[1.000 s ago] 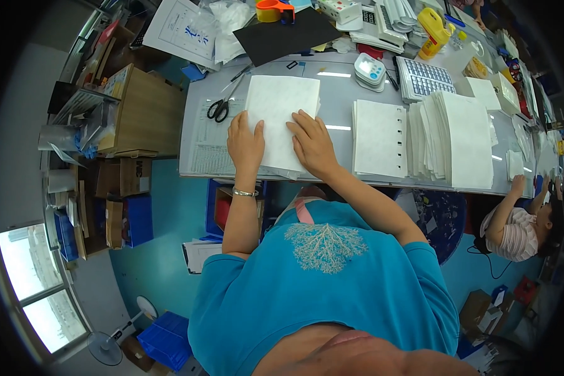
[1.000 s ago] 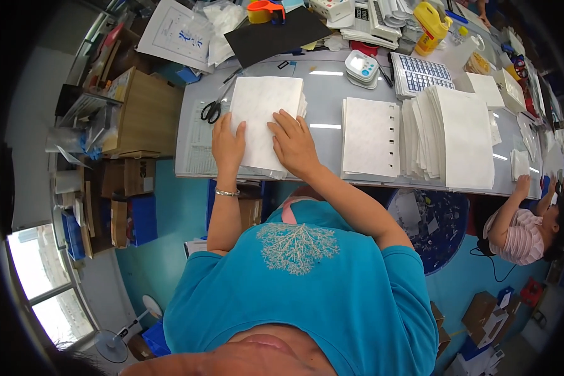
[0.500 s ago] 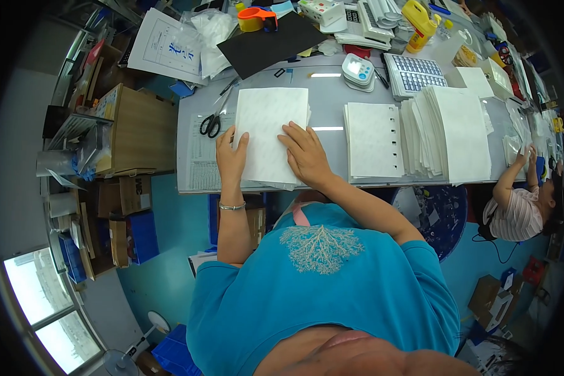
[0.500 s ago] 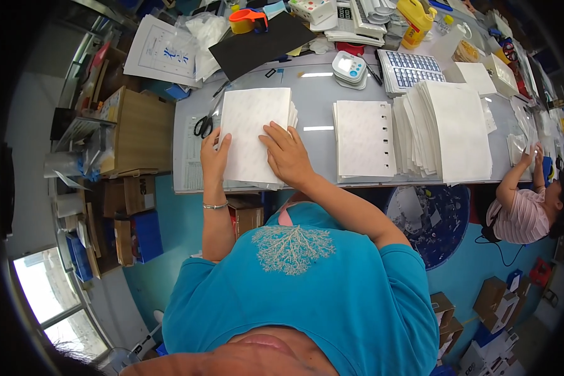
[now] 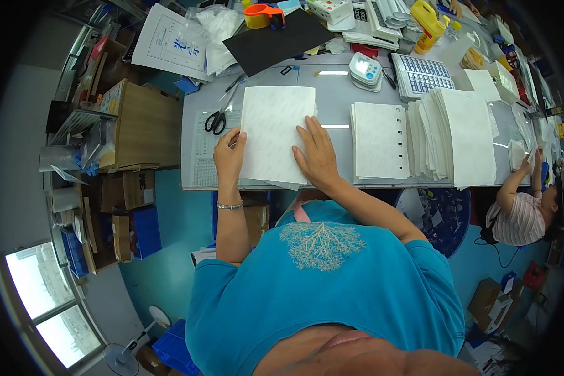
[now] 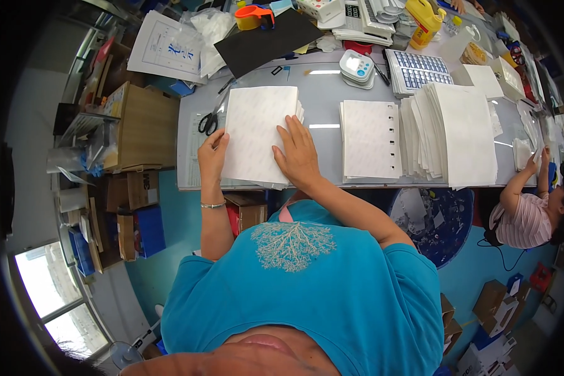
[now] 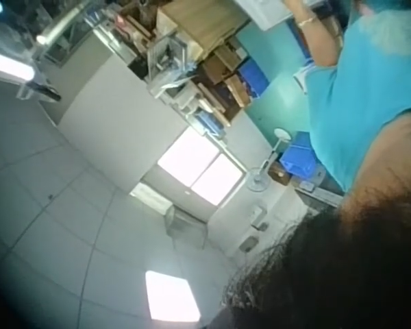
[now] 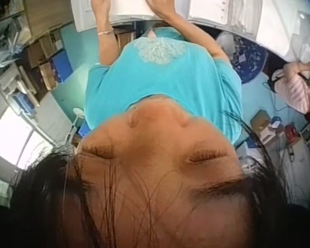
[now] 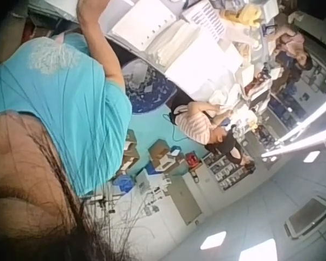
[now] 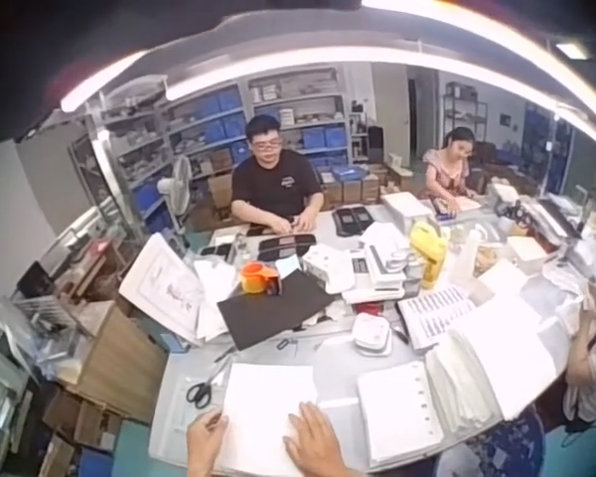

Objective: Sorting and inspecting paper sheets at a workstation and placing them into a bin.

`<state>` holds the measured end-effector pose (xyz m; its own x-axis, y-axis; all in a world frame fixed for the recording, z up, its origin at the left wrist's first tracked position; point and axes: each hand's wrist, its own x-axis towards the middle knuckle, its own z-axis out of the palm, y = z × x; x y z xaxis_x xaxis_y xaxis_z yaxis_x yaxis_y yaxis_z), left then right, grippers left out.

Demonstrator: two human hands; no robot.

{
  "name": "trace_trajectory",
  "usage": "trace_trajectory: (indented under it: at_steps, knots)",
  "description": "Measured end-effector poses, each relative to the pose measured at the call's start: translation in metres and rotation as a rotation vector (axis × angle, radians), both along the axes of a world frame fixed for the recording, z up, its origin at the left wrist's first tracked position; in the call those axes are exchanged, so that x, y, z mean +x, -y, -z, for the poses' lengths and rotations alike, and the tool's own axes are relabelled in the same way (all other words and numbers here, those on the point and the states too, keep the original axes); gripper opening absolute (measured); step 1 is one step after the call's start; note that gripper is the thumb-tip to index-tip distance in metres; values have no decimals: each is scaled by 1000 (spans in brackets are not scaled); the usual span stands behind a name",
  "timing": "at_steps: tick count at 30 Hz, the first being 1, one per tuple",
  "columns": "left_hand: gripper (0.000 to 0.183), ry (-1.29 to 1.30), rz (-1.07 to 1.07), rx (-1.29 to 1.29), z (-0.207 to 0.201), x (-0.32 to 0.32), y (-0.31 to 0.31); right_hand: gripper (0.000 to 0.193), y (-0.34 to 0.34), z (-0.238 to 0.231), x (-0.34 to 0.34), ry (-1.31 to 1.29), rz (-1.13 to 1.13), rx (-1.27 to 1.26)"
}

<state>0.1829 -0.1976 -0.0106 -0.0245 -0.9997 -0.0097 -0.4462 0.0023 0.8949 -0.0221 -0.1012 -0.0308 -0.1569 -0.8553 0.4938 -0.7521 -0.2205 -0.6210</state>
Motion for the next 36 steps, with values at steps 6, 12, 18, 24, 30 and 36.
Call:
trace_trajectory:
  at_steps: [6, 12, 18, 24, 30, 36]
  knots:
    - [31, -222, -55, 183, 0, 6, 5, 43, 1, -2, -1, -58, -6, -2]
    - [31, -294, -7, 174, -19, -3, 7, 43, 1, -2, -1, -77, 4, -8]
    - [31, 104, 4, -122, -15, -3, 23, 42, -1, -2, -2, -92, 3, 0]
    - [36, 413, 108, -137, -8, -10, 13, 42, -1, -1, -2, -97, 13, 0]
    - [36, 443, 84, -196, -15, -14, 6, 41, -1, 1, -1, -97, 16, 2]
    - [36, 447, 100, -269, -10, -11, 6, 41, -1, 2, -1, -95, 12, -13]
